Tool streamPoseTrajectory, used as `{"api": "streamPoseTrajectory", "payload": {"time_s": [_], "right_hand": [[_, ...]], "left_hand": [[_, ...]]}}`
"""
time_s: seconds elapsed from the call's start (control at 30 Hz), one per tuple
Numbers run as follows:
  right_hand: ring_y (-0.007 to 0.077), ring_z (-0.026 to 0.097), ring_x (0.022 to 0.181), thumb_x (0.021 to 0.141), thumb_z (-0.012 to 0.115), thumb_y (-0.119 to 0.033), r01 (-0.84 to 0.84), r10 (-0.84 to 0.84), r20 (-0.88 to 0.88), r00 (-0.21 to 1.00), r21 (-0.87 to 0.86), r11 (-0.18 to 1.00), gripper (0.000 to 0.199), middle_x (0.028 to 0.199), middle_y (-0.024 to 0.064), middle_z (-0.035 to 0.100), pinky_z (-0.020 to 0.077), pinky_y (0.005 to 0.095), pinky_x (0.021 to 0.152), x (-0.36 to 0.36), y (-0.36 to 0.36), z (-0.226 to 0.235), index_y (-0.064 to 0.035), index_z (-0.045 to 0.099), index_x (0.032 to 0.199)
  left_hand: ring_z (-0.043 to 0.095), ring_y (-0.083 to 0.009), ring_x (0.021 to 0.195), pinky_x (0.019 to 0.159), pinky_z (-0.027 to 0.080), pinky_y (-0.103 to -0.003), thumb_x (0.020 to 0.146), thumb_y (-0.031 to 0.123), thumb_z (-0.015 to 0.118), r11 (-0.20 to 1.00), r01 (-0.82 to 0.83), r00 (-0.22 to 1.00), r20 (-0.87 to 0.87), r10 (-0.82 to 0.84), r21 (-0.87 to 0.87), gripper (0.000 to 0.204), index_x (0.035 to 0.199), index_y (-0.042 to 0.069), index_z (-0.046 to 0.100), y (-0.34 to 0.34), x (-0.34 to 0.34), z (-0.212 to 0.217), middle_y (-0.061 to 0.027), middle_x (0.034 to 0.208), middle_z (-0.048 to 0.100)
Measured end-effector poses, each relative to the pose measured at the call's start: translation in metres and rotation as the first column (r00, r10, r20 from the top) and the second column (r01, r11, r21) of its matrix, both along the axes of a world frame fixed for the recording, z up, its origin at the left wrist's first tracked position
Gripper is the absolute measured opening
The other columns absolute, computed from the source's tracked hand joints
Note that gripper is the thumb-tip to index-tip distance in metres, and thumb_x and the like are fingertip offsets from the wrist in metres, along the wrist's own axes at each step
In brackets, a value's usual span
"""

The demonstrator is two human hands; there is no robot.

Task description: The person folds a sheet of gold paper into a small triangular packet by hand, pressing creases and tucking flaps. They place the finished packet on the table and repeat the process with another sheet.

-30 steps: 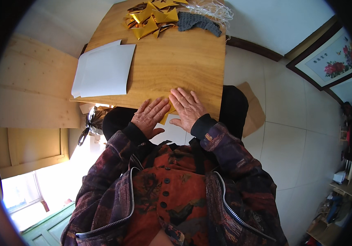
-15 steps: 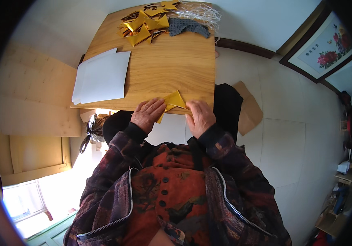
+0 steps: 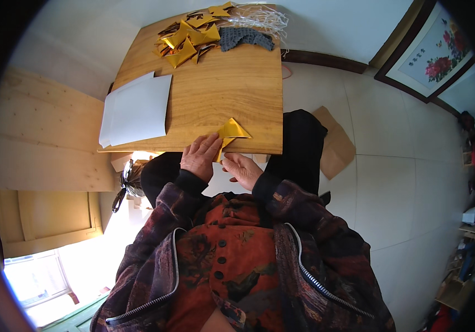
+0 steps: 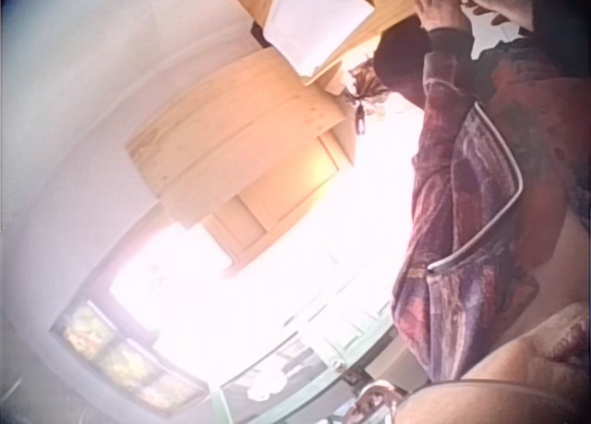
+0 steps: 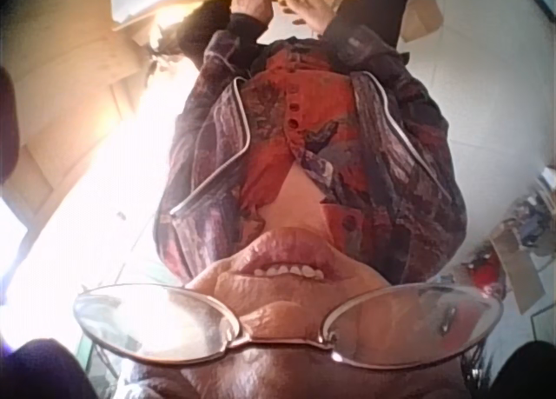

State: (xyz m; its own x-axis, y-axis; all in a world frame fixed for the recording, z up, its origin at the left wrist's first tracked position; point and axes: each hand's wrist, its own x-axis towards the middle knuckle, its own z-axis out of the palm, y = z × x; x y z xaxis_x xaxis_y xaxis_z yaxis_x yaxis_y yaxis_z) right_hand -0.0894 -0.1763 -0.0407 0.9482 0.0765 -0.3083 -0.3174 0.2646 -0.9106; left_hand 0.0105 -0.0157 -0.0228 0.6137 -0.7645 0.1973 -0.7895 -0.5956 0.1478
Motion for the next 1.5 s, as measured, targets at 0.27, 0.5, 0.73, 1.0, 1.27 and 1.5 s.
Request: {"api": "streamPoseTrajectory", "payload": {"time_s": [0.27,0.5,0.73,1.0,1.27,1.5], "right_hand": [[0.0151,0.062,0.099,0.097,0.056,-0.033,-0.029,0.022,-0.049,0.999,-0.139,0.990,0.048,0.107,0.0092,0.064,0.0533,0.0298,0.076,0.001,-0.013,0.022,0.0027,0.048,0.129],[0.0153,0.065,0.081,0.095,0.060,-0.020,-0.031,0.009,-0.071,0.997,-0.306,0.952,0.045,0.092,0.0123,0.066,0.0521,0.0288,0.063,0.018,-0.035,0.041,0.0043,0.044,0.129],[0.0130,0.066,0.078,0.093,0.060,-0.008,0.011,-0.022,-0.026,0.999,-0.385,0.923,0.042,0.091,0.0076,0.066,0.0511,0.0258,0.063,0.023,-0.027,0.037,-0.0009,0.042,0.130],[0.0223,0.067,0.072,0.082,0.060,-0.003,0.167,-0.091,0.164,0.982,-0.549,0.819,0.010,0.080,0.0145,0.068,0.0520,0.0335,0.065,0.042,-0.046,0.028,0.0000,0.065,0.091],[0.0283,0.063,0.075,0.083,0.059,-0.005,0.104,0.145,0.198,0.969,-0.866,0.489,0.008,0.082,0.0126,0.065,0.0494,0.0370,0.067,0.085,-0.099,0.049,-0.0048,0.063,0.089],[0.0304,0.058,0.106,0.083,0.063,-0.013,0.358,0.249,0.489,0.836,-0.830,0.429,0.019,0.109,0.0099,0.062,0.0480,0.0410,0.087,0.059,-0.078,0.043,-0.0058,0.062,0.101]], "left_hand": [[0.044,-0.0334,0.124,0.103,0.040,-0.042,0.082,0.029,0.064,0.993,-0.039,0.982,-0.177,0.060,0.116,0.062,0.137,0.008,0.047,-0.016,-0.012,0.027,-0.0113,0.146,0.042],[0.048,-0.0343,0.118,0.096,0.045,-0.046,0.091,0.025,0.054,0.863,0.379,0.921,-0.229,-0.316,0.334,0.032,0.114,0.002,0.058,-0.023,0.030,0.052,-0.0144,0.124,0.054],[0.055,-0.0351,0.110,0.095,0.047,-0.041,0.089,0.008,0.052,0.997,0.033,0.914,-0.401,-0.056,-0.064,0.028,0.114,0.000,0.061,-0.028,0.016,0.035,-0.0193,0.120,0.055],[0.051,-0.0362,0.116,0.096,0.045,-0.042,0.085,0.010,0.058,0.991,-0.033,0.909,-0.417,-0.023,-0.128,0.028,0.113,0.003,0.062,-0.032,0.028,0.025,-0.0158,0.119,0.056],[0.050,-0.0337,0.123,0.101,0.041,-0.045,0.079,0.017,0.069,0.958,0.078,0.984,-0.133,-0.118,-0.275,0.039,0.115,0.009,0.055,-0.057,0.059,-0.008,-0.0132,0.130,0.054],[0.048,-0.0293,0.128,0.106,0.035,-0.047,0.082,0.024,0.068,0.949,0.117,0.976,-0.143,-0.164,-0.294,0.034,0.112,0.012,0.056,-0.044,0.063,-0.019,-0.0091,0.135,0.052]]}}
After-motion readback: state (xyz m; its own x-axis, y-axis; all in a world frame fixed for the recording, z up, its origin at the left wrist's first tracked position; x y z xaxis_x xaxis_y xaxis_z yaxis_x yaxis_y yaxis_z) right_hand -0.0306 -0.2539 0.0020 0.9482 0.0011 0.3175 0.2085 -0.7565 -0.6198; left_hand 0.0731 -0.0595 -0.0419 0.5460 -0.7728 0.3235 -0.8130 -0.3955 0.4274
